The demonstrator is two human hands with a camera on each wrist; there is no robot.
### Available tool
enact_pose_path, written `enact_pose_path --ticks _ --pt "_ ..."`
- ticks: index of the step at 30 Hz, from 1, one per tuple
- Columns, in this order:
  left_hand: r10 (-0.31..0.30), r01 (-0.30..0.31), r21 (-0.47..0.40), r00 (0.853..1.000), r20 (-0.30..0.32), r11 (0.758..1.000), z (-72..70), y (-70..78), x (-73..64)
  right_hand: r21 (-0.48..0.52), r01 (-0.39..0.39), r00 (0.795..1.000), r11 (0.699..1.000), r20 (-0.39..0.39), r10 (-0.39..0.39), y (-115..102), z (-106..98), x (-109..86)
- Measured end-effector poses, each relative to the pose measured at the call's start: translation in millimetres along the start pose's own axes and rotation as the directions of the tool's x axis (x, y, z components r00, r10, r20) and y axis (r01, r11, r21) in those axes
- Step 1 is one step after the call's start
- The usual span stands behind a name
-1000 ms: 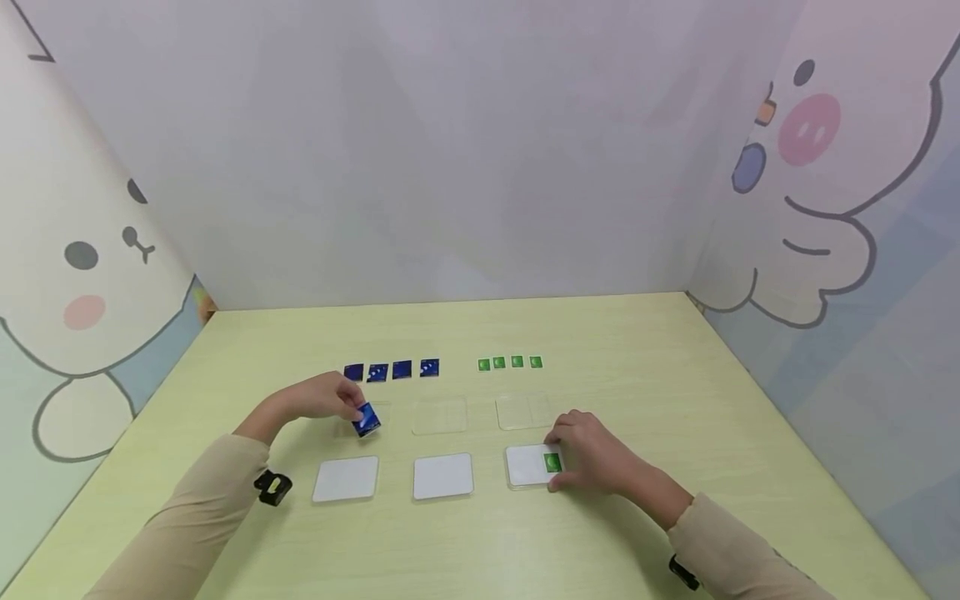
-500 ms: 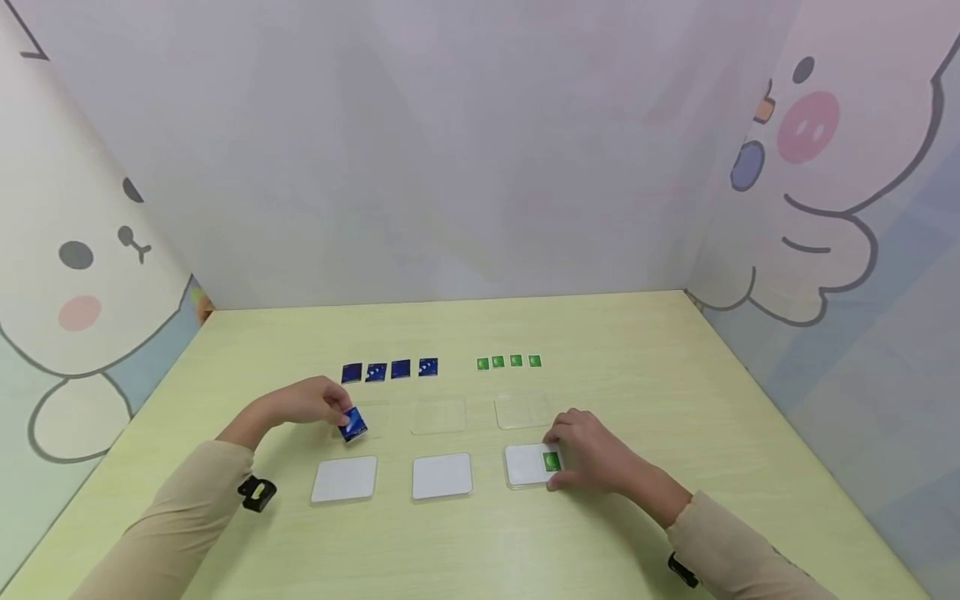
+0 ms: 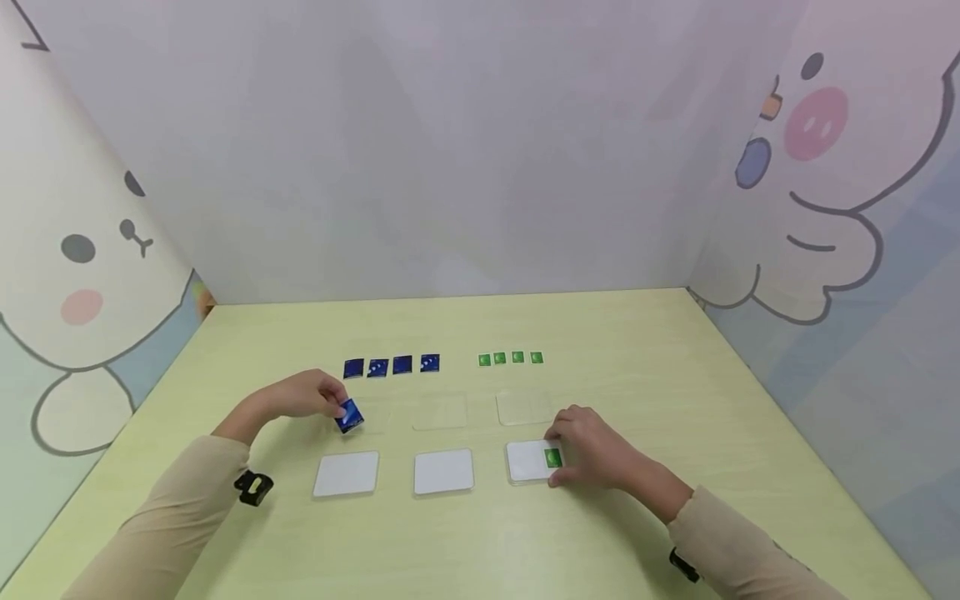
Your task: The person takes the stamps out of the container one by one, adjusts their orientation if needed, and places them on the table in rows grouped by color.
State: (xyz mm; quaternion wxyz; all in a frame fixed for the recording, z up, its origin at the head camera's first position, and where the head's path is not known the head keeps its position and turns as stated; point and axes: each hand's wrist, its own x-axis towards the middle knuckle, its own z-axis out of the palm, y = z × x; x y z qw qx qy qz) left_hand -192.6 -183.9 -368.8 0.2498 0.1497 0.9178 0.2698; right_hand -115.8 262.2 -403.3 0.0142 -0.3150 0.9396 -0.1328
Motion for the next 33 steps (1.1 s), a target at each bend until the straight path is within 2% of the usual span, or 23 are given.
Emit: enact_pose_path --ticks 11,18,25,33 --pt "-0.031 0.031 0.004 0.999 -0.018 1.000 -8.6 1.7 -5.4 -0.003 -0.001 1.000 1.000 -0.003 0.001 0.1 -0.1 -0.1" --pt "-0.032 0.033 0.018 0.998 -0.045 0.999 -13.3 -1.4 -6.2 -0.002 -0.057 0.998 0.998 0.023 0.057 -2.5 1.0 -0.6" --pt "-0.045 0.047 0.021 0.996 -0.073 0.999 -18.3 -0.9 -8.4 0.000 -0.018 1.000 1.000 0.003 0.018 -0.7 0.1 -0.4" --pt "-0.038 0.040 0.017 0.994 -0.098 0.999 -22.1 -7.3 -3.9 -0.003 0.002 1.000 1.000 -0.007 -0.002 0.0 0.7 -0.5"
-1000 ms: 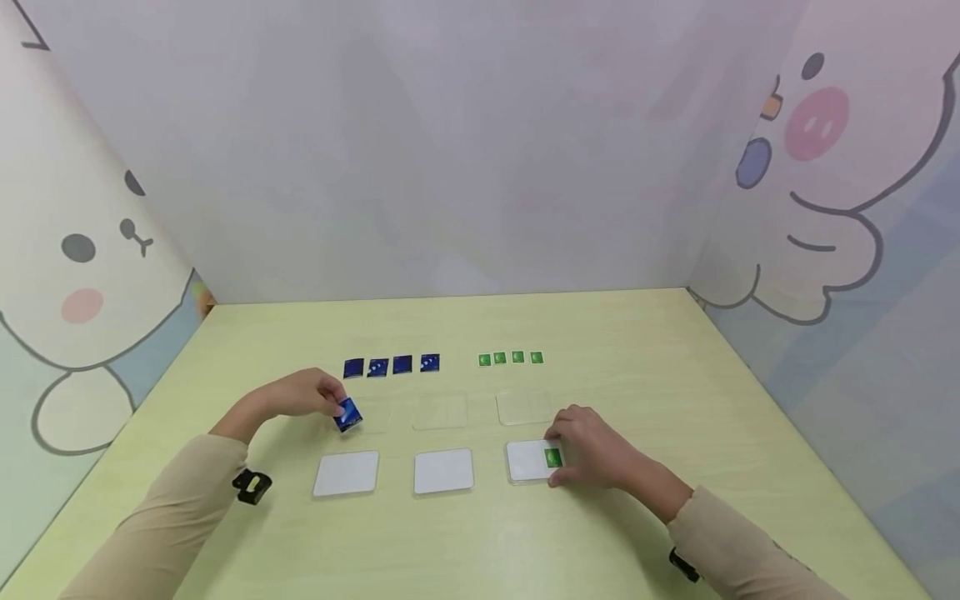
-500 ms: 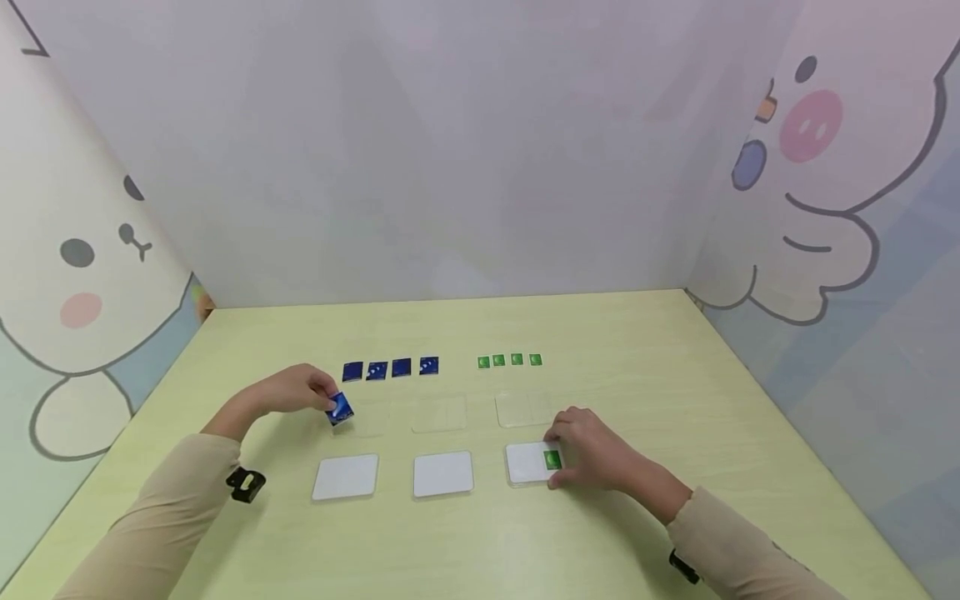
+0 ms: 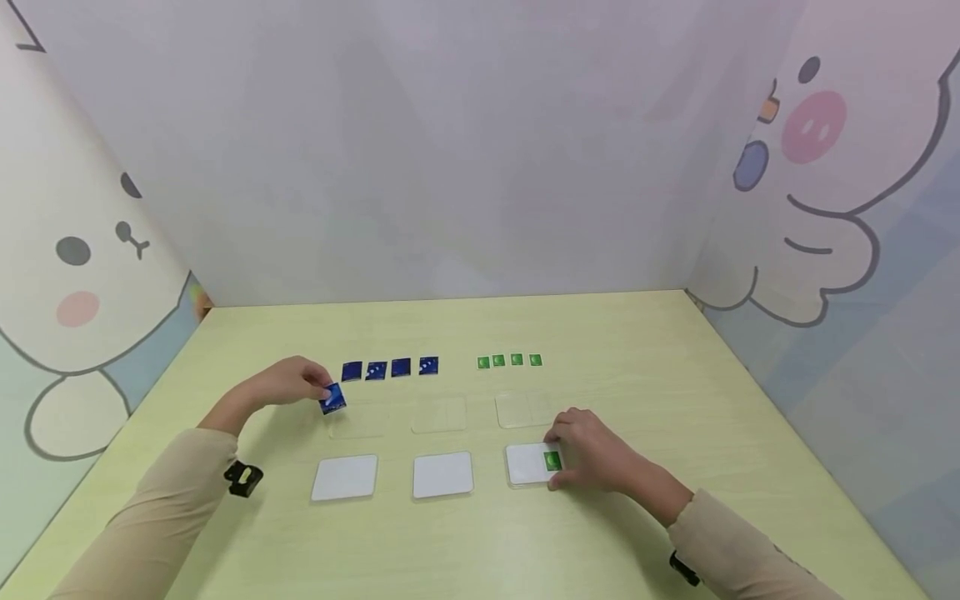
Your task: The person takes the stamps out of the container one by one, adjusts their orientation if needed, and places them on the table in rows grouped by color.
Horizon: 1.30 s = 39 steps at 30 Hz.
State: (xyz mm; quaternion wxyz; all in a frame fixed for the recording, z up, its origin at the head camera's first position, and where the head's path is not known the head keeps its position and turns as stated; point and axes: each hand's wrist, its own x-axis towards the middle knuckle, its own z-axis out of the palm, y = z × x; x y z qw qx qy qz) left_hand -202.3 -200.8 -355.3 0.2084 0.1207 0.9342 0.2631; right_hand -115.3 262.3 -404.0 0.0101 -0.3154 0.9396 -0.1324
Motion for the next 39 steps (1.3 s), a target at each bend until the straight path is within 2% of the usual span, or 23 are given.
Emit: enact_pose_path --ticks 19,32,39 --pt "-0.071 0.071 -0.001 0.996 -0.052 0.997 -2.7 -17.0 9.3 -0.001 0.004 1.000 1.000 -0.006 -0.004 0.0 0.8 0.0" --pt "-0.101 0.106 0.051 0.991 -0.082 0.993 -1.0 -23.3 16.6 0.012 -0.025 1.000 1.000 0.010 0.025 -0.9 0.2 -0.4" --pt "-0.094 0.103 0.100 0.991 -0.091 0.990 -2.2 -24.0 21.9 0.008 -0.039 0.999 0.999 0.017 0.039 -1.8 0.8 -0.3"
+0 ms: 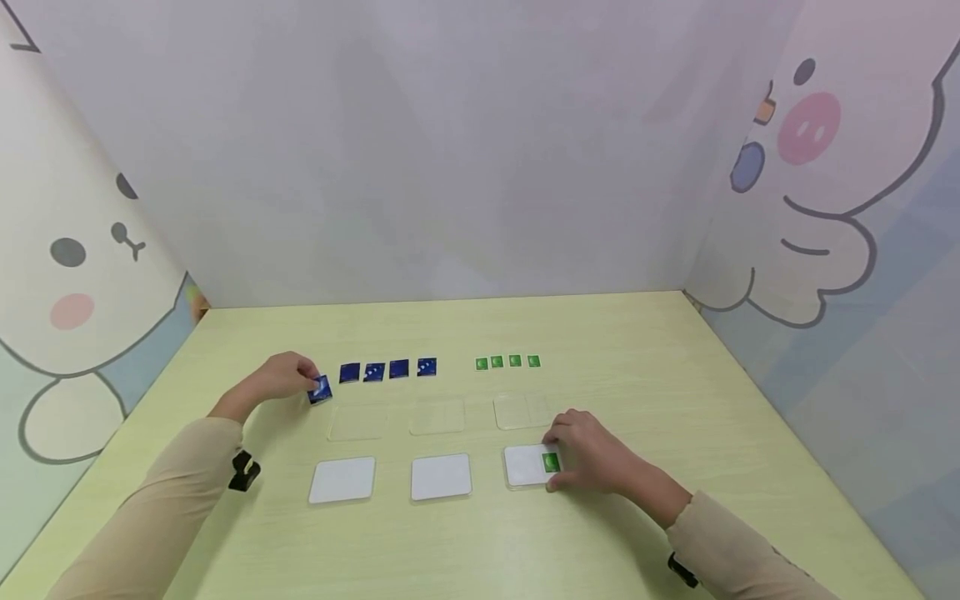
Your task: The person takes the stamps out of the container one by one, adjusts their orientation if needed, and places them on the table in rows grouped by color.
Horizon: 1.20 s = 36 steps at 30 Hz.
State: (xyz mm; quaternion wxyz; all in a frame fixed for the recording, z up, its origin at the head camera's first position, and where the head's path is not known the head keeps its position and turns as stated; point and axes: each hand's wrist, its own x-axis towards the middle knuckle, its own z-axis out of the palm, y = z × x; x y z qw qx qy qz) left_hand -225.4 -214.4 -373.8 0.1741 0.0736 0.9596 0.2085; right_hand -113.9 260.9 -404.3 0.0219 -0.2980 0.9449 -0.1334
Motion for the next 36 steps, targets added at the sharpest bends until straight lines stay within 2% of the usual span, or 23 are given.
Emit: enact_pose_path --ticks 8,17,36 --pt "-0.009 0.011 0.077 1.000 -0.024 0.997 2.0 -1.1 7.0 0.006 -0.029 0.999 1.000 0.017 0.029 -1.3 -0.1 0.0" --pt "0.041 -0.030 0.141 0.997 -0.072 0.990 3.2 -1.3 12.7 0.004 -0.033 0.999 0.999 0.017 0.033 -2.2 -0.5 -0.3" --pt "0.099 -0.049 0.277 0.980 -0.170 0.960 10.2 -9.2 29.3 -0.002 0.001 1.000 1.000 -0.011 -0.001 -2.0 0.3 -1.0"
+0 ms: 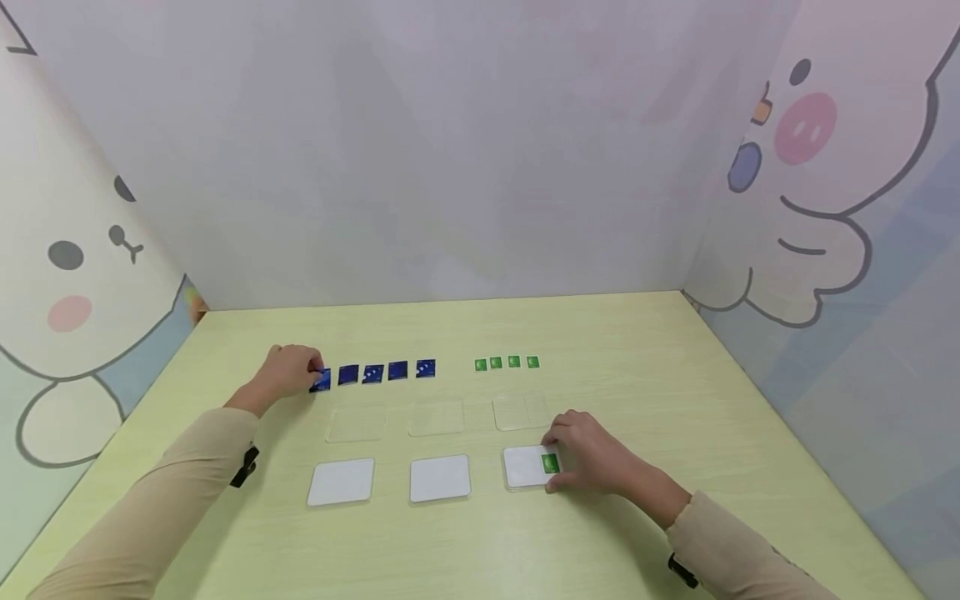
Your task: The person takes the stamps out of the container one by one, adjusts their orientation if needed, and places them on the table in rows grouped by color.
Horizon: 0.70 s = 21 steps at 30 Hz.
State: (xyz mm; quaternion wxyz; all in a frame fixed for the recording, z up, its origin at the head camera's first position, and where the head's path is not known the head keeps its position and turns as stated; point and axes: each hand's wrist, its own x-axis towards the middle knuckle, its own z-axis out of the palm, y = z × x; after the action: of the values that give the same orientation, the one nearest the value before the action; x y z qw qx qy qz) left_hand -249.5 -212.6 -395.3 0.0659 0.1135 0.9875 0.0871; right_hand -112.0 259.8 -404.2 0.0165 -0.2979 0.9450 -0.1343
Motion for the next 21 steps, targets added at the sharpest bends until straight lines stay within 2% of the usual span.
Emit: enact_pose_path --ticks 13,21 --pt "0.000 0.000 0.061 1.000 -0.011 0.998 -1.9 6.1 -0.2 0.010 -0.004 1.000 1.000 0.007 0.004 2.0 -1.5 1.8" --pt "-0.002 0.005 0.108 1.000 -0.028 0.994 1.9 3.7 3.5 0.014 -0.010 1.000 1.000 0.013 0.010 2.5 -0.3 1.2"
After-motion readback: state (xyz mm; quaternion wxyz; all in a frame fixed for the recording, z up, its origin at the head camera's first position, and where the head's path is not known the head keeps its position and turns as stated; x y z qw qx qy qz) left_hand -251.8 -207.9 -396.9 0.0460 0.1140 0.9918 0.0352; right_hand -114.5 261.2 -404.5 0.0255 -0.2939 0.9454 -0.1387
